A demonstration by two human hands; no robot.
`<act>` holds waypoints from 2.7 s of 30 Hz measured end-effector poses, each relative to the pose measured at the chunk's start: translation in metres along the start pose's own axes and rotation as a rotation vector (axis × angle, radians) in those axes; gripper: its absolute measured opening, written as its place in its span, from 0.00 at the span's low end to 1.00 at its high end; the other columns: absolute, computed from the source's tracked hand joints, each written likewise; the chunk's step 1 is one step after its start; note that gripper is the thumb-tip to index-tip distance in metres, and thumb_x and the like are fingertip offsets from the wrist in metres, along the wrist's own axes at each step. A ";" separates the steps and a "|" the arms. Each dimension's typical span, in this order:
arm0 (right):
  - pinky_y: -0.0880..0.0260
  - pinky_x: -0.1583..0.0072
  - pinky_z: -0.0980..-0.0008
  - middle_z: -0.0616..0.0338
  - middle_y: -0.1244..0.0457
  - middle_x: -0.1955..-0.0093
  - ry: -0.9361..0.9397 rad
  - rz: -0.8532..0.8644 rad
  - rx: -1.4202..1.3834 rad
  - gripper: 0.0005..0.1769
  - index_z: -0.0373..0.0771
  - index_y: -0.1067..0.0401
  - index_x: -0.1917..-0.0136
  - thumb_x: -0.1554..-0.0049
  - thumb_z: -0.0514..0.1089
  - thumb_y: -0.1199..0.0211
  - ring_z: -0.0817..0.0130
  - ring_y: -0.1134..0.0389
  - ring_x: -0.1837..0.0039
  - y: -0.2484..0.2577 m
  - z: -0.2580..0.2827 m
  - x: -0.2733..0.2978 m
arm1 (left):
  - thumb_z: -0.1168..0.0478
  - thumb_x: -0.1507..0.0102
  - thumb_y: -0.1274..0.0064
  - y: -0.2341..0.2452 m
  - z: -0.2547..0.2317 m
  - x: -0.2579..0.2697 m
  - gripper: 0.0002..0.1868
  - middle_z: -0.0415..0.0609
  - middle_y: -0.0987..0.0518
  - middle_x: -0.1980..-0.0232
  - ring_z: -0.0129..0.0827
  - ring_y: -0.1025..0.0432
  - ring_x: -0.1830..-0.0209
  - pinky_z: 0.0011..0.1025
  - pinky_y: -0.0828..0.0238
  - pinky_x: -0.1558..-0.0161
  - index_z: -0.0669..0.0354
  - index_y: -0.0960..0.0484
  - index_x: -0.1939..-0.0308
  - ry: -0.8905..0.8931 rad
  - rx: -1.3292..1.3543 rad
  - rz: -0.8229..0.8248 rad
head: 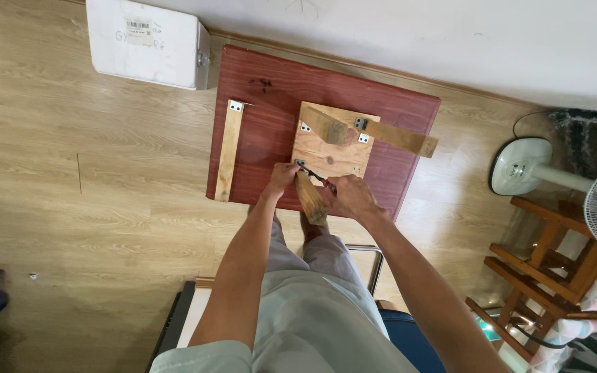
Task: The person assembles a small wooden stool by attaching legs to a square wooden base using metal brackets and screws. They repeatedly pick up screws, align the brackets, and tighten the screws with a screwdriver.
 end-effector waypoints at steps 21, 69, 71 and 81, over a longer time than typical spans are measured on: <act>0.26 0.42 0.48 0.37 0.30 0.52 -0.055 0.029 0.144 0.17 0.40 0.20 0.49 0.41 0.53 0.41 0.42 0.27 0.48 -0.012 0.008 -0.028 | 0.65 0.36 0.51 0.005 -0.003 -0.012 0.13 0.46 0.25 0.75 0.25 0.32 0.77 0.28 0.37 0.74 0.69 0.22 0.74 -0.182 -0.322 0.044; 0.23 0.46 0.56 0.37 0.31 0.47 0.277 0.084 0.458 0.14 0.31 0.24 0.48 0.36 0.43 0.43 0.46 0.26 0.45 -0.005 0.027 -0.058 | 0.38 0.45 0.35 -0.039 -0.234 0.230 0.36 0.57 0.12 0.55 0.39 0.16 0.53 0.34 0.21 0.51 0.66 0.14 0.48 -0.111 -0.659 0.106; 0.23 0.47 0.57 0.34 0.31 0.47 0.155 0.087 0.381 0.13 0.29 0.24 0.48 0.40 0.41 0.41 0.44 0.26 0.45 -0.001 0.028 -0.059 | 0.37 0.45 0.35 -0.039 -0.234 0.230 0.36 0.56 0.12 0.55 0.38 0.16 0.53 0.33 0.21 0.50 0.66 0.14 0.48 -0.110 -0.642 0.117; 0.23 0.50 0.56 0.42 0.29 0.52 0.722 0.003 0.733 0.07 0.33 0.21 0.58 0.45 0.38 0.38 0.51 0.25 0.49 -0.030 0.008 -0.079 | 0.35 0.46 0.36 -0.036 -0.232 0.236 0.38 0.54 0.12 0.55 0.37 0.17 0.50 0.33 0.23 0.47 0.64 0.15 0.47 -0.078 -0.617 0.092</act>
Point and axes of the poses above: each hand's wrist, its own x-axis away from the middle knuckle, its own y-axis out of the back of the hand, z = x × y, the point moved 3 cm from there along -x, towards the middle knuckle
